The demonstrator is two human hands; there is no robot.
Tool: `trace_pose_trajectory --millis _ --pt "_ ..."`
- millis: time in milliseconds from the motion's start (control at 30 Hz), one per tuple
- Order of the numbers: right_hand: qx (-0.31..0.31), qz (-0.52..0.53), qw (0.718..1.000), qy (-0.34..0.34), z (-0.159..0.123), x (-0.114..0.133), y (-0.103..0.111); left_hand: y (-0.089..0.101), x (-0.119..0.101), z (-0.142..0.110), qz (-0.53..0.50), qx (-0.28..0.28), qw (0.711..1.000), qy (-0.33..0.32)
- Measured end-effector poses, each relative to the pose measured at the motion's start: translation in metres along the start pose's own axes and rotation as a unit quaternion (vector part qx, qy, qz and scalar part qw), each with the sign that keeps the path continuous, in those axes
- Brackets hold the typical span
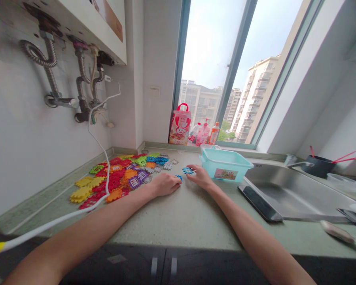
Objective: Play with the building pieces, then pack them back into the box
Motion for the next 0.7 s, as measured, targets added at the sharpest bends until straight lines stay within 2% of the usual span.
trace_pose_trajectory --millis 133,200,267,333,433,533,633,700 --pt "-0.089 0.010 0.995 0.035 0.000 0.018 0.007 0.007 0.004 -0.003 -0.002 -0.030 0.999 -0.011" --pt "-0.099 0.021 0.994 0.043 0.000 0.025 0.004 0.012 0.003 -0.004 0.015 -0.054 0.998 -0.025" --pt "-0.070 0.028 0.996 0.049 -0.001 0.030 -0.004 0.017 0.002 -0.005 0.032 -0.080 0.996 -0.028" --pt "0.006 0.018 0.998 0.067 -0.003 0.035 -0.017 0.021 0.007 -0.005 0.044 -0.100 0.994 -0.009" --pt "0.096 -0.016 0.991 0.096 -0.007 0.040 -0.033 0.023 0.027 -0.008 0.054 -0.118 0.989 0.077" --pt "0.113 -0.012 0.989 0.097 -0.008 0.042 -0.037 0.018 0.060 -0.014 0.057 -0.109 0.971 0.204" --pt "0.135 0.008 0.987 0.091 -0.005 0.043 -0.038 0.001 0.092 -0.020 0.036 -0.057 0.947 0.314" --pt "0.138 0.007 0.987 0.084 -0.003 0.044 -0.036 -0.011 0.105 -0.023 0.017 -0.018 0.935 0.354"
Point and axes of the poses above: each hand's wrist, its own z-axis towards the middle knuckle, its own y-axis out of the back of the hand, x = y × z, the point moved 5 cm from there along z, towards the middle knuckle, and after that the axes turned 10 degrees about x, right-handed, at the moved point
